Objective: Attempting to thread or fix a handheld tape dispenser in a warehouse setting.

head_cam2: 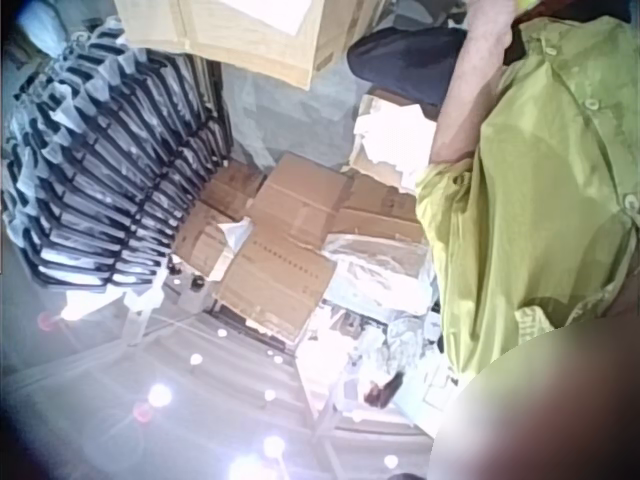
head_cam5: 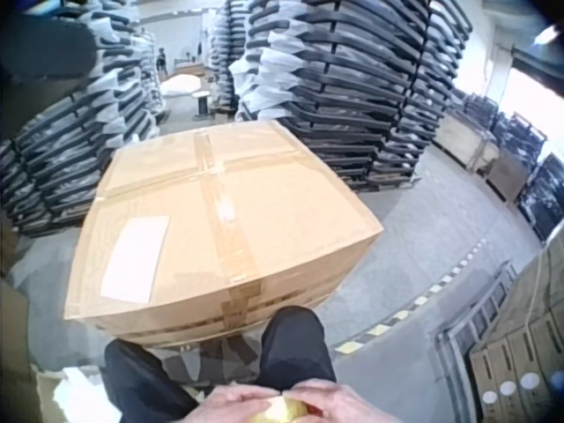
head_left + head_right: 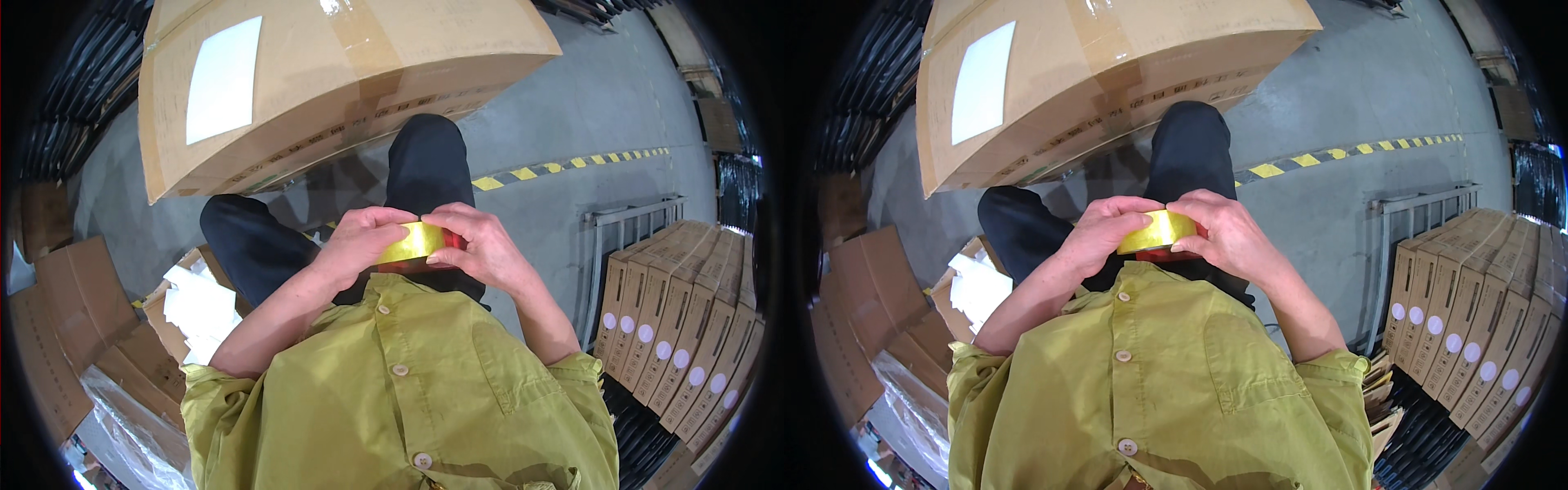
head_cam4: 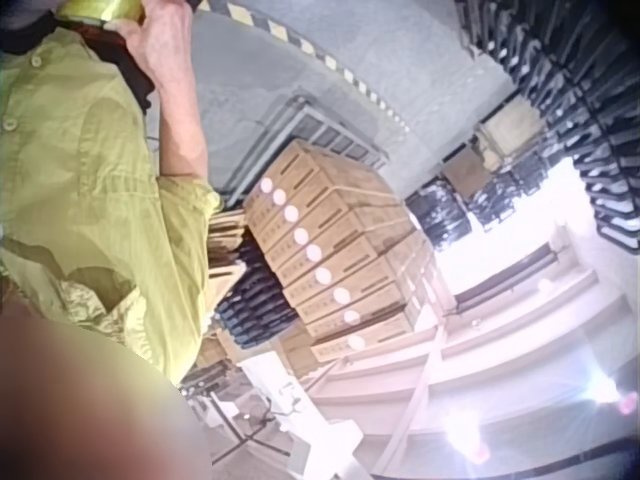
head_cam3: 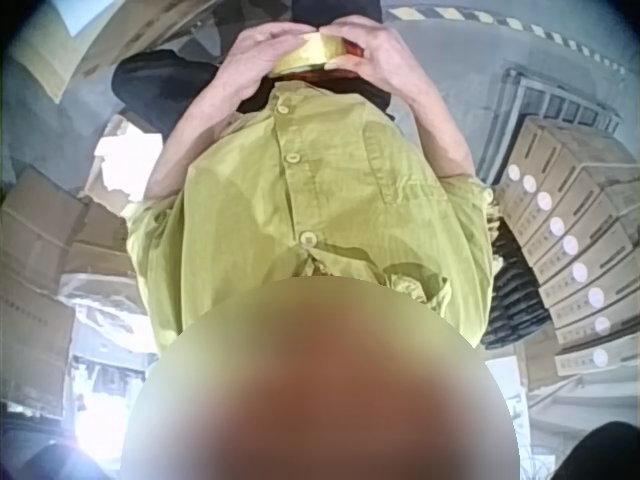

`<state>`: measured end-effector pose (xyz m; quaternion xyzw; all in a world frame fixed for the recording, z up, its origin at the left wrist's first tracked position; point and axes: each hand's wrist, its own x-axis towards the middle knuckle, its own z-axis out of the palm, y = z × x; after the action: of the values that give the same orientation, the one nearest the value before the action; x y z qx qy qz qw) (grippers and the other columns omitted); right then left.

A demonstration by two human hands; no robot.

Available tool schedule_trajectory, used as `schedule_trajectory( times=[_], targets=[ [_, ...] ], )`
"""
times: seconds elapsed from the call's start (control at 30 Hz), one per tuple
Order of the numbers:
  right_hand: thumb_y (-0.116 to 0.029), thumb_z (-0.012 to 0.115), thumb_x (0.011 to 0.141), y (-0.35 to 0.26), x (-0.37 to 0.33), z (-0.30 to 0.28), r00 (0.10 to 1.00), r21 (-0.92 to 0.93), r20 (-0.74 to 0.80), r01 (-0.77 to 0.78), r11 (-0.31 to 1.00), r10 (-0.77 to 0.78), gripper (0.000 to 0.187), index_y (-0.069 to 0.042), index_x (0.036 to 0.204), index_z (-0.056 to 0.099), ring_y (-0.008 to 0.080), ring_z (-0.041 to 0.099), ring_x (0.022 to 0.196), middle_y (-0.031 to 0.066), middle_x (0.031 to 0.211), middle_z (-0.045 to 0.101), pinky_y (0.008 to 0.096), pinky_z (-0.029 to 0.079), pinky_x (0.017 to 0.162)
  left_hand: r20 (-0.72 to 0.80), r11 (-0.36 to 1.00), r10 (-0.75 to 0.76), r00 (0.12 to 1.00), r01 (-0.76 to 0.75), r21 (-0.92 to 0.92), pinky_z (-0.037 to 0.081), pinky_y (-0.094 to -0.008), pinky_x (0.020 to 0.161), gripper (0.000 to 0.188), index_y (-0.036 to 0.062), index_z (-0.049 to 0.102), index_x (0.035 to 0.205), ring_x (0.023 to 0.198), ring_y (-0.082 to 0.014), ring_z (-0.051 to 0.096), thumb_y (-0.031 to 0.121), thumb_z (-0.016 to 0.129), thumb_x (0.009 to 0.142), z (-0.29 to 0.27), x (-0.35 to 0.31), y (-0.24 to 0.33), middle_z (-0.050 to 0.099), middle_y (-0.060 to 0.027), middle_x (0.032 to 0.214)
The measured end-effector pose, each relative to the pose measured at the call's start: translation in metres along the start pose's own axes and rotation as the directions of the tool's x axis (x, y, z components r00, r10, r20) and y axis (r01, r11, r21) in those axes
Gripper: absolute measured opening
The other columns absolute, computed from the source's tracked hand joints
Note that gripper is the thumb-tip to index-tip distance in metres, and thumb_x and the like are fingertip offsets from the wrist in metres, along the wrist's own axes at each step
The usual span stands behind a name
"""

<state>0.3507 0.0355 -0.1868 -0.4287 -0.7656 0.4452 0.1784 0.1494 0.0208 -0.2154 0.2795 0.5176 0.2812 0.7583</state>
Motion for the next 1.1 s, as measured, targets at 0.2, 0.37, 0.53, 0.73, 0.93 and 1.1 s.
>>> schedule_trajectory(
  times=[0.2,0.37,0.53,0.73,0.93,1.1],
  targets=[
    [-0.004,0.075,0.062,-0.001,-0.001,0.001,0.999,0.044,0.001,-0.042,0.998,0.042,0.045,-0.002,0.105,0.060,0.0190,0.055,0.068,0.0098,0.099,0.060,0.0296,0.047,0.064,0.076,1.000,0.002,0.997,0.001,-0.029,0.047,-0.0248,0.078,0.026,-0.0019,0.061,0.105,0.084,-0.0112,0.059,0.007,0.059,0.081,0.000,-0.004,0.003,0.063,-0.0070,0.096],
    [-0.004,0.075,0.062,0.002,-0.001,0.003,1.000,0.027,-0.004,-0.002,1.000,0.002,0.044,-0.001,0.103,0.060,0.0190,0.054,0.066,0.0098,0.099,0.060,0.0297,0.047,0.063,-0.017,1.000,-0.026,1.000,0.026,0.003,0.047,-0.0250,0.076,0.030,-0.0042,0.061,0.104,0.083,-0.0131,0.059,0.009,0.060,0.076,0.008,-0.005,0.005,0.063,-0.0079,0.095],
    [-0.005,0.076,0.062,0.002,-0.003,0.001,1.000,0.030,-0.003,-0.010,1.000,0.010,0.045,-0.001,0.104,0.060,0.0204,0.056,0.070,0.0099,0.099,0.059,0.0301,0.047,0.064,0.034,1.000,0.012,0.999,-0.012,0.012,0.048,-0.0250,0.075,0.030,-0.0046,0.060,0.105,0.083,-0.0125,0.059,0.009,0.059,0.078,0.003,-0.001,-0.003,0.063,-0.0079,0.096],
    [-0.007,0.076,0.062,-0.001,-0.001,-0.001,0.999,0.034,0.022,-0.029,0.999,0.029,0.045,-0.001,0.104,0.060,0.0233,0.059,0.078,0.0106,0.100,0.060,0.0311,0.048,0.069,0.083,0.997,0.052,0.995,-0.048,-0.052,0.049,-0.0243,0.072,0.030,-0.0044,0.059,0.107,0.082,-0.0114,0.059,0.009,0.056,0.081,0.002,-0.008,-0.001,0.063,-0.0077,0.096],
    [-0.006,0.076,0.062,0.000,-0.001,0.002,1.000,0.014,0.001,-0.001,1.000,0.001,0.045,-0.001,0.104,0.060,0.0252,0.060,0.080,0.0112,0.100,0.060,0.0321,0.049,0.070,-0.048,0.989,0.061,0.997,-0.066,-0.129,0.049,-0.0231,0.070,0.024,-0.0039,0.062,0.102,0.078,-0.0104,0.059,0.009,0.055,0.083,0.011,-0.006,-0.012,0.064,-0.0073,0.090],
    [-0.006,0.076,0.062,0.001,-0.001,0.003,1.000,-0.010,-0.003,0.000,1.000,0.000,0.045,-0.002,0.104,0.060,0.0266,0.060,0.081,0.0117,0.101,0.060,0.0323,0.049,0.071,-0.084,0.990,0.070,0.994,-0.079,-0.113,0.048,-0.0233,0.076,0.022,-0.0030,0.063,0.101,0.080,-0.0106,0.060,0.007,0.055,0.084,0.015,-0.006,-0.012,0.065,-0.0075,0.091]
  ],
)
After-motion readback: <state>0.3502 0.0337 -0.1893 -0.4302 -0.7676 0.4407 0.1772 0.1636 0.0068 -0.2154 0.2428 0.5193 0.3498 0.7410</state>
